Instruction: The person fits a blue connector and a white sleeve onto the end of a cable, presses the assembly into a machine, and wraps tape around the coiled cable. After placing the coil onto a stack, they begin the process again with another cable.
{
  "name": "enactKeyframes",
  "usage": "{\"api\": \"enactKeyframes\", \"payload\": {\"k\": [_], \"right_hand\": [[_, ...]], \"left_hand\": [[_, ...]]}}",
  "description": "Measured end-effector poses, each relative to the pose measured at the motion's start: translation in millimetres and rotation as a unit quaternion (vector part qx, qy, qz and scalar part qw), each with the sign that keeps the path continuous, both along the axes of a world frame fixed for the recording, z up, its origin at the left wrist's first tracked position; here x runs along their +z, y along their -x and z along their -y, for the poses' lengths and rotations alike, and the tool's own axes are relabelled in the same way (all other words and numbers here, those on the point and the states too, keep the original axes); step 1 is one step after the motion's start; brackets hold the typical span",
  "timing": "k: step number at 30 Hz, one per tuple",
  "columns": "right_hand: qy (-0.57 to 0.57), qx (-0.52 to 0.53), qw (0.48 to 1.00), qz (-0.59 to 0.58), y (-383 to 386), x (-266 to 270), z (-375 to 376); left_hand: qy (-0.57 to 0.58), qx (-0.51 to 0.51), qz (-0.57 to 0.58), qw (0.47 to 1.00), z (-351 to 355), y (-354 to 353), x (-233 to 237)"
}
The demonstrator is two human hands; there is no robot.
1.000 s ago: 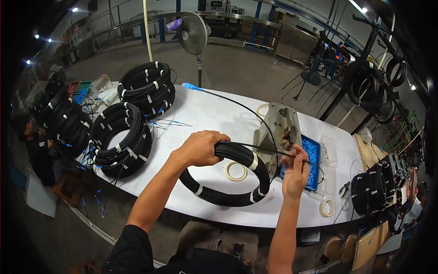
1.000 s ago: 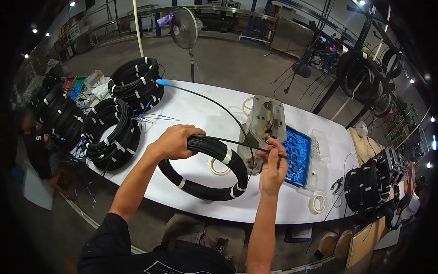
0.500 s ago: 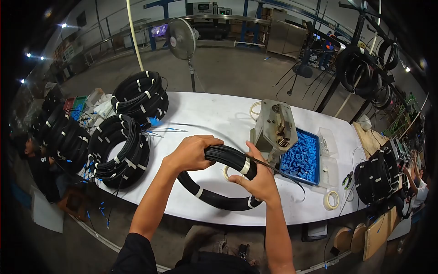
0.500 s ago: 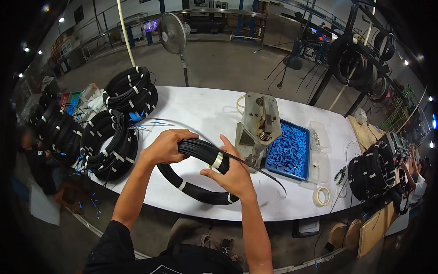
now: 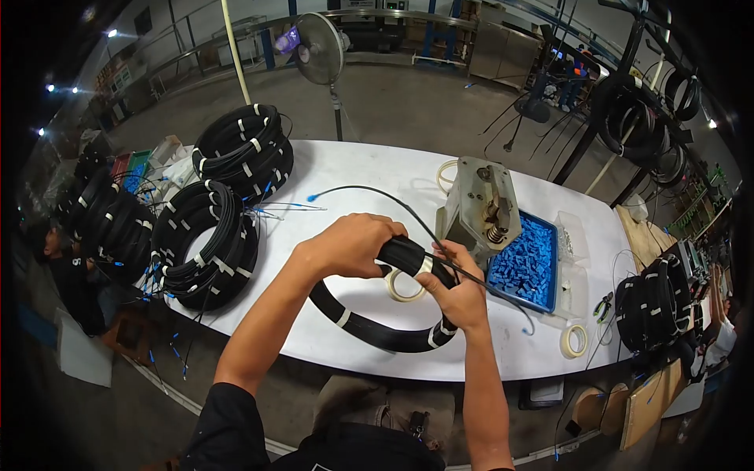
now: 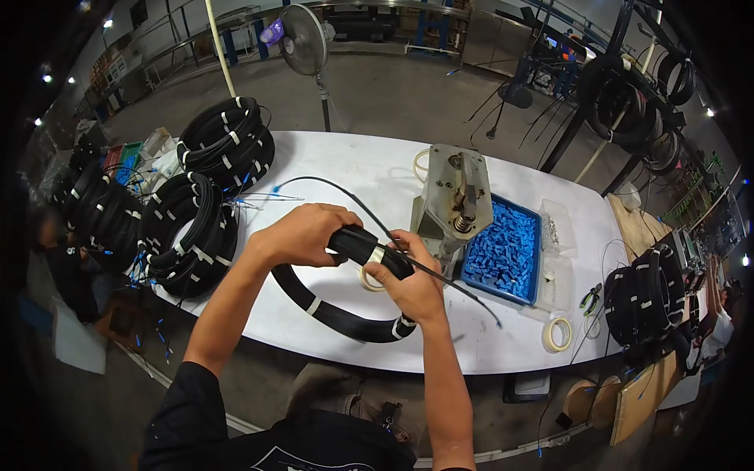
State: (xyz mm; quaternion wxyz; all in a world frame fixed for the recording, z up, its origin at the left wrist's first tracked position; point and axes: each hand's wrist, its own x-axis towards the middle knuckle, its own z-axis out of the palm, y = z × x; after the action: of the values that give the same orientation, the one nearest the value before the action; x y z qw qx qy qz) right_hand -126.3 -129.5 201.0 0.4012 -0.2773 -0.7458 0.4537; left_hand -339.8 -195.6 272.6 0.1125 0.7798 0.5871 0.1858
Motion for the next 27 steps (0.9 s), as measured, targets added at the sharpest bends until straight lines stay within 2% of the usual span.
{"api": "enactKeyframes", "payload": {"k": [1, 7, 11, 13, 17, 20, 26, 27], "right_hand": [[0.013, 0.003, 0.999, -0.042, 1, -4, -2], [0.047, -0.005, 0.998, -0.036, -8, -8, -4], [0.032, -0.008, 0.998, -0.049, -12, -13, -7], [0.013, -0.015, 0.998, -0.066, -18, -20, -9], [-0.004, -0.021, 0.996, -0.085, -25, -28, -14], [0.009, -0.021, 0.995, -0.094, -28, -28, -13], [0.027, -0.003, 0.999, -0.022, -28, -12, -5], [-0.077, -0.082, 0.994, 0.017, -28, -7, 1]], "left_hand": [[0.006, 0.025, -0.001, 1.000, 0, 1, -2], [0.030, 0.095, -0.030, 0.995, 3, -11, -2], [0.039, 0.078, -0.030, 0.996, 6, -12, 9], [0.122, 0.073, 0.031, 0.989, 8, -6, 14], [0.031, 0.099, 0.002, 0.995, 13, -16, 0], [0.030, 0.092, 0.002, 0.995, 10, -16, -5], [0.035, 0.090, 0.010, 0.995, 11, -12, -5], [0.037, 0.091, 0.010, 0.995, 11, -11, -3]]}}
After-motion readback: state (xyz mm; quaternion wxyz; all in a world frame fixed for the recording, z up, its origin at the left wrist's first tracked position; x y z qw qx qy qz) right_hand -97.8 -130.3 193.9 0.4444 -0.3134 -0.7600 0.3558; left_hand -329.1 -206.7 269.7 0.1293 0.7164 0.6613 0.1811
